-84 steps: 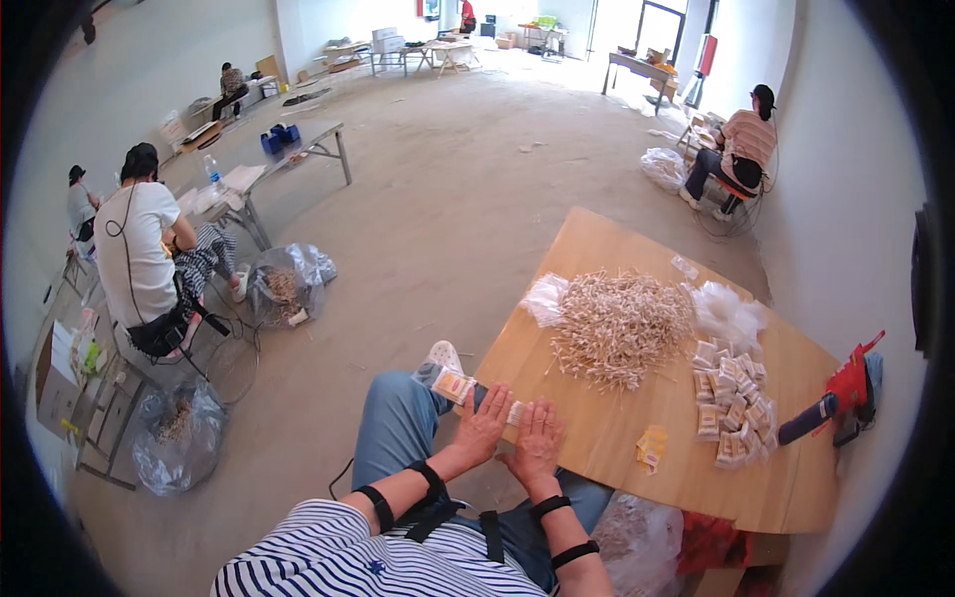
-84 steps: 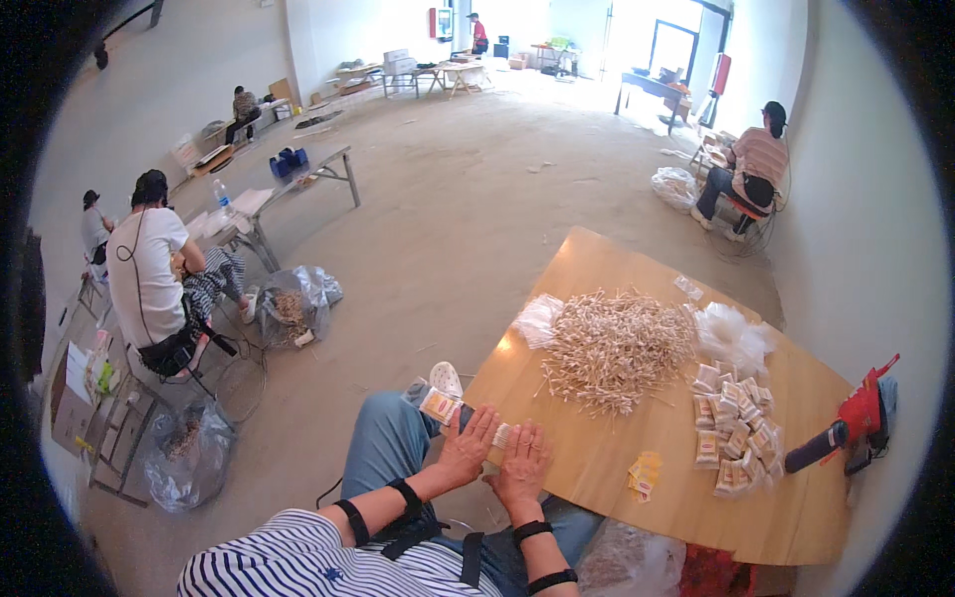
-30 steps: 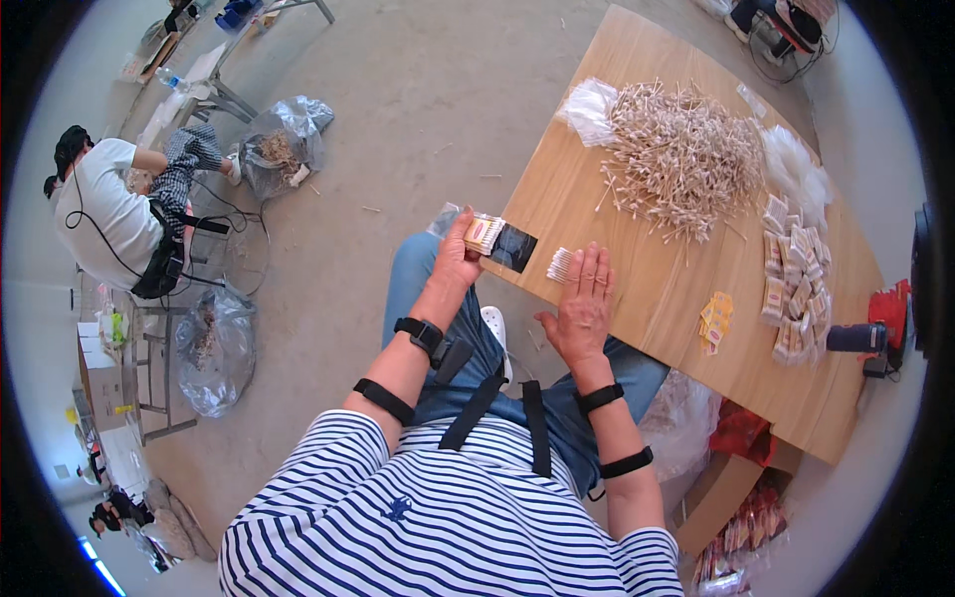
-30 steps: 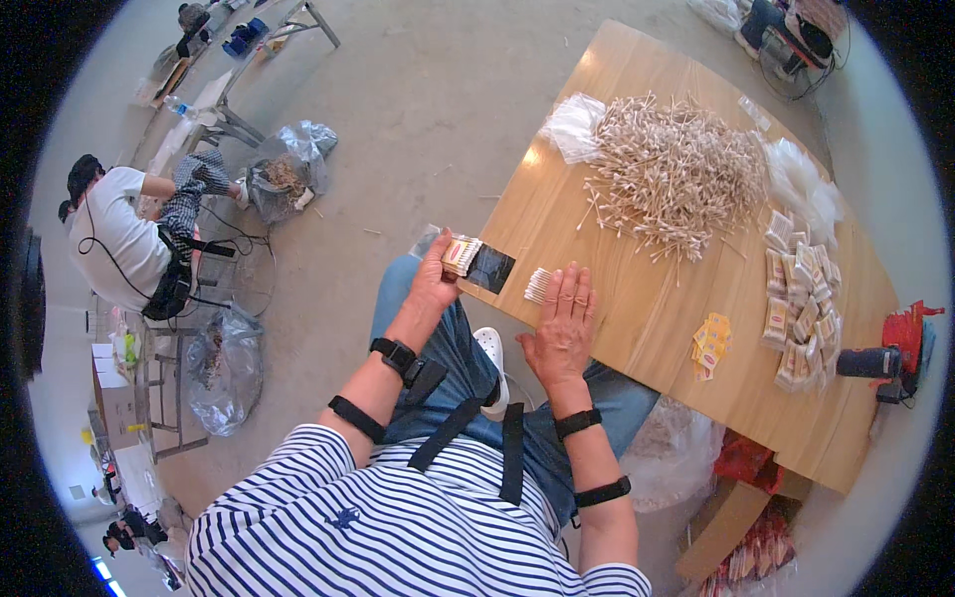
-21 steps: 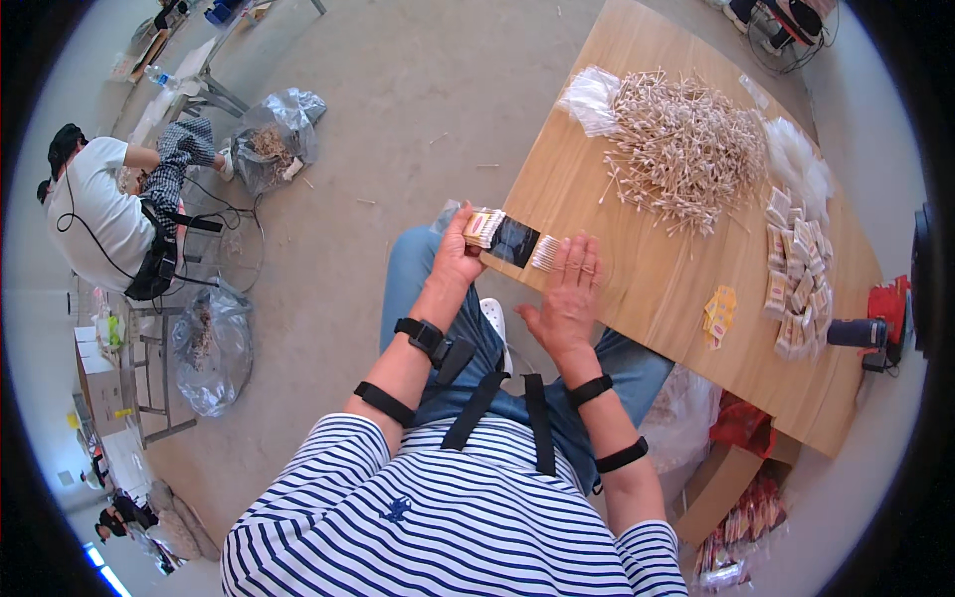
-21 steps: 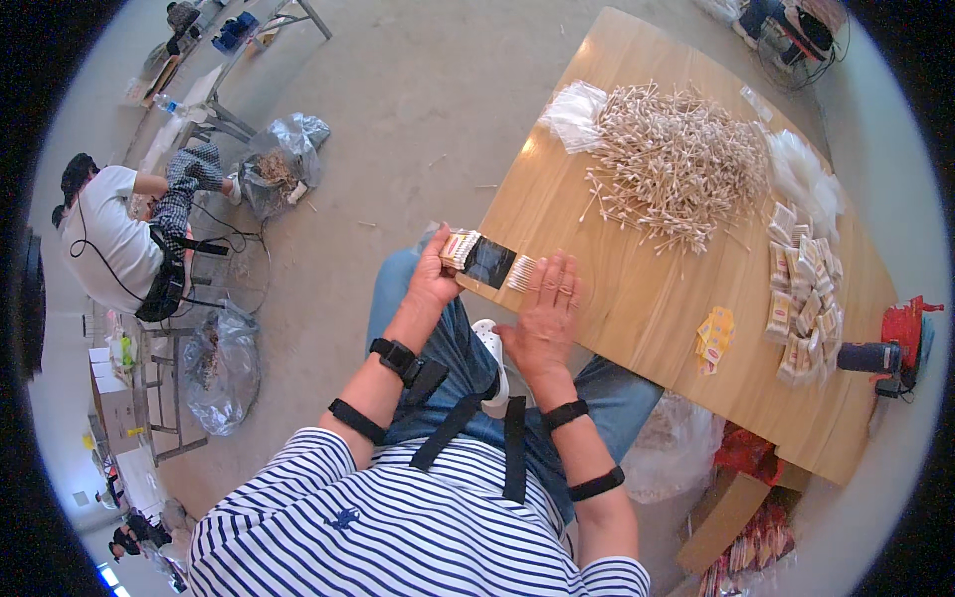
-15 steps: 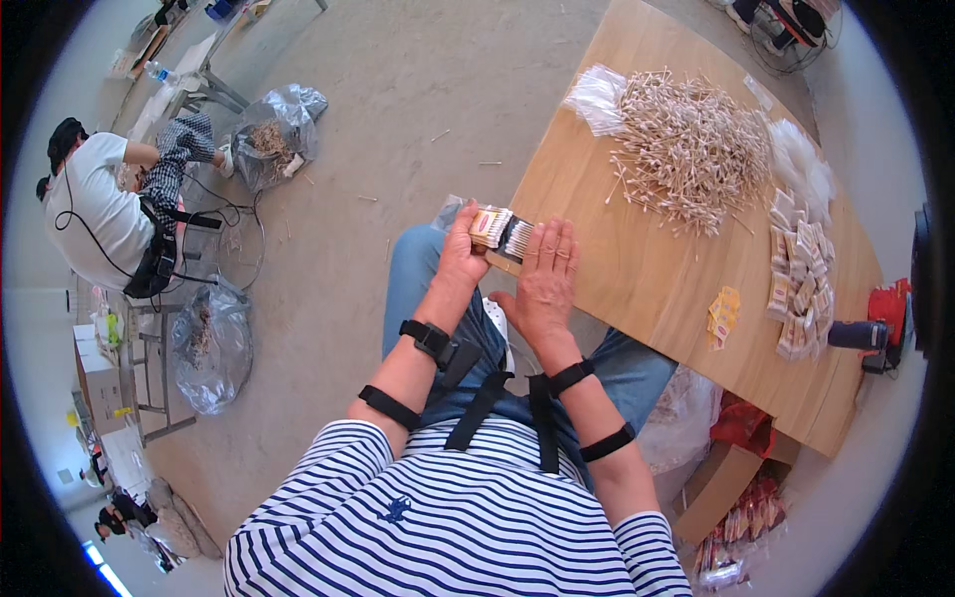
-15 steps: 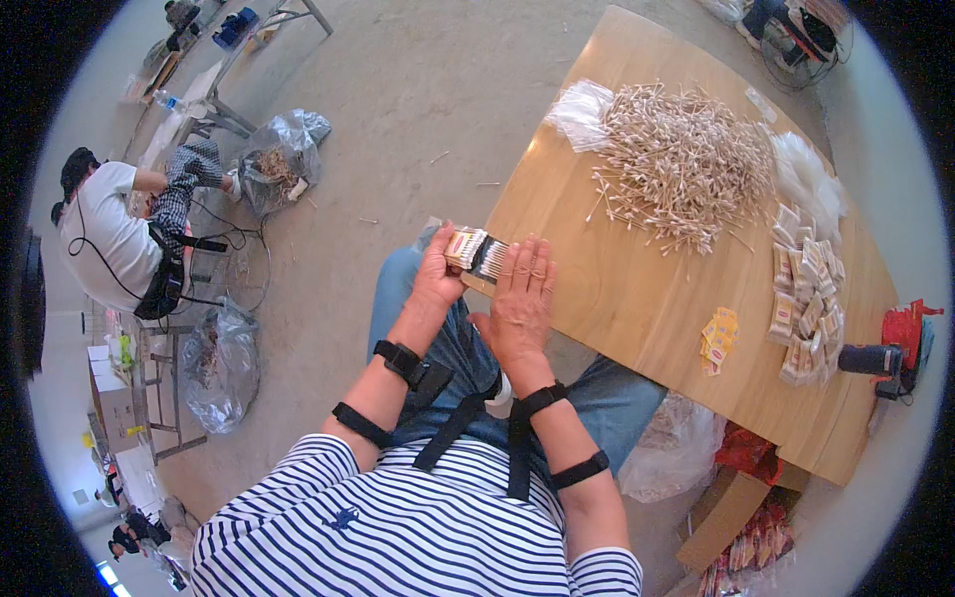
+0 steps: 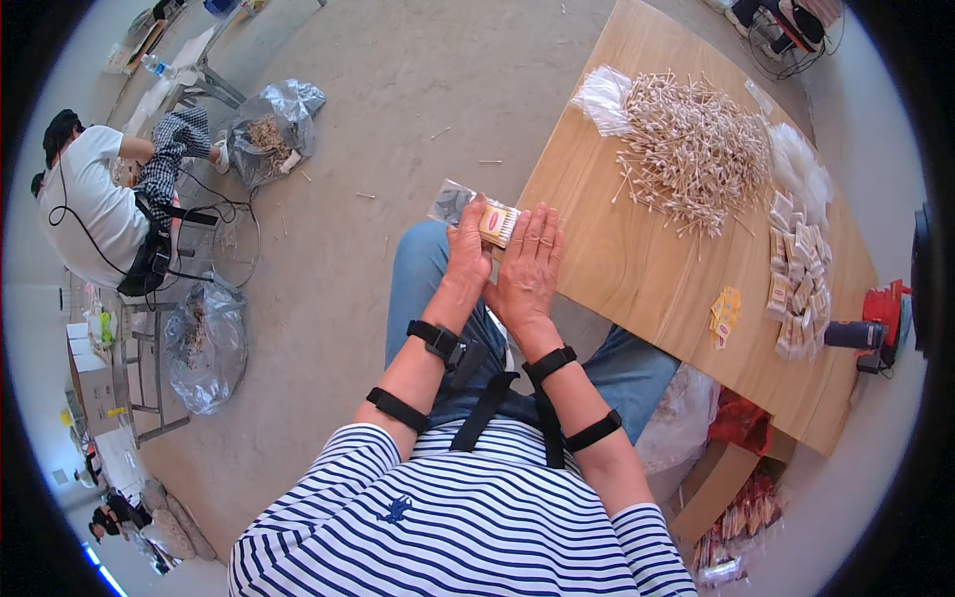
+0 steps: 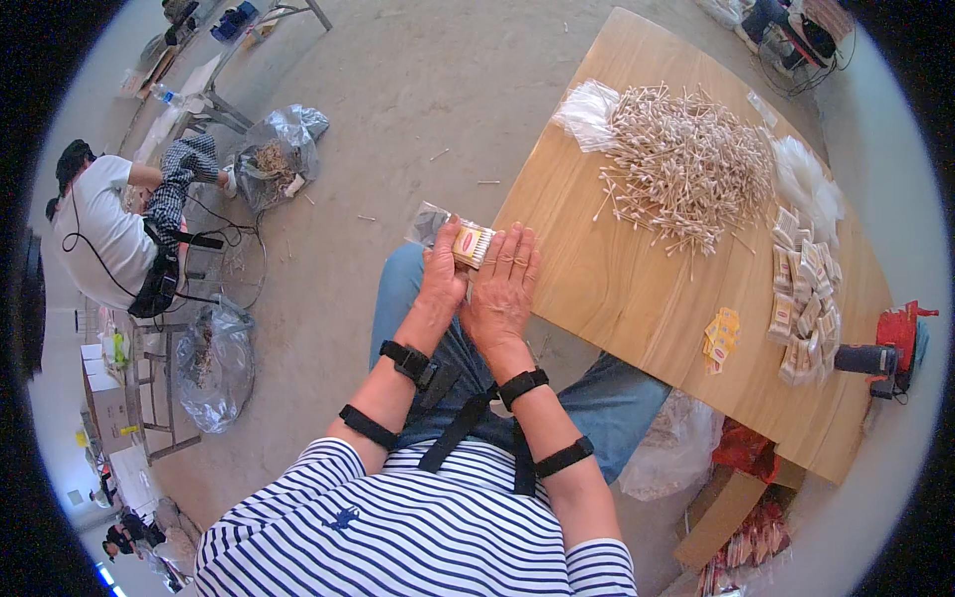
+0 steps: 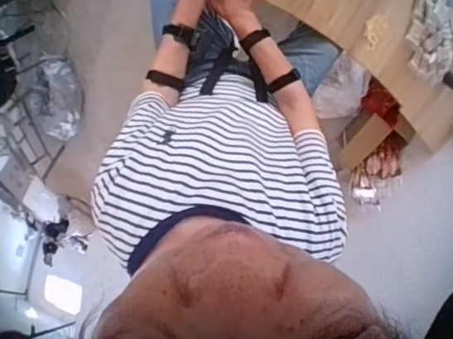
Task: Counting and placing cotton swabs into plastic bags and sealing them.
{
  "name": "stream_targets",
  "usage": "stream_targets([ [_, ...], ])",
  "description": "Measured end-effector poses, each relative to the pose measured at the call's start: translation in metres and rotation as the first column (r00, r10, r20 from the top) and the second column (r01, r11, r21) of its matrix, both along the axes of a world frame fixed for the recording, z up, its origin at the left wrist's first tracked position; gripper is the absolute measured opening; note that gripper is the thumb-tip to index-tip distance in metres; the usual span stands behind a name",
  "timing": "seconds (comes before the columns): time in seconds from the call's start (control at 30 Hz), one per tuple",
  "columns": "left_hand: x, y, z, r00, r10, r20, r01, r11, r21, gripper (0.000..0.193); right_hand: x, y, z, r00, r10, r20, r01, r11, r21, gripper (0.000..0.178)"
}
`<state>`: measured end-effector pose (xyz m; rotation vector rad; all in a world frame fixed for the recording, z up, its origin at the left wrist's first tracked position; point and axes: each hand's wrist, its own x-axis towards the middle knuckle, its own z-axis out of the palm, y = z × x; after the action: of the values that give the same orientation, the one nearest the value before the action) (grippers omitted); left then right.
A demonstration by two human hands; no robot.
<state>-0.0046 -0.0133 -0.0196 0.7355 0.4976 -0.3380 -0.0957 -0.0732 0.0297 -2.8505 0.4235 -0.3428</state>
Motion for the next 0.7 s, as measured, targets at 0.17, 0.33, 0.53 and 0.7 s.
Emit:
stream_targets([
  [0.17, -0.002, 0.000, 0.003, 0.996, 0.018, 0.085, -0.025, 0.996, 0.082, 0.017, -0.012, -0.014, 0.021, 0.996, 0.000, -0.087, 0.010, 0.994, 0.109, 0.115],
  [0.33, -0.004, 0.000, 0.007, 0.981, 0.028, 0.192, -0.048, 0.994, 0.102, 0.014, -0.032, -0.030, 0.019, 0.973, -0.133, -0.189, 0.153, 0.984, 0.094, 0.129],
  [0.53, -0.007, -0.004, 0.014, 0.983, 0.021, 0.183, -0.044, 0.992, 0.122, 0.011, -0.021, -0.016, 0.024, 0.969, -0.075, -0.236, 0.094, 0.993, 0.071, 0.129],
  [0.7, -0.005, -0.002, 0.011, 0.982, 0.027, 0.188, -0.055, 0.987, 0.150, 0.013, -0.016, -0.014, 0.025, 0.970, -0.027, -0.241, 0.042, 0.998, 0.056, 0.127],
])
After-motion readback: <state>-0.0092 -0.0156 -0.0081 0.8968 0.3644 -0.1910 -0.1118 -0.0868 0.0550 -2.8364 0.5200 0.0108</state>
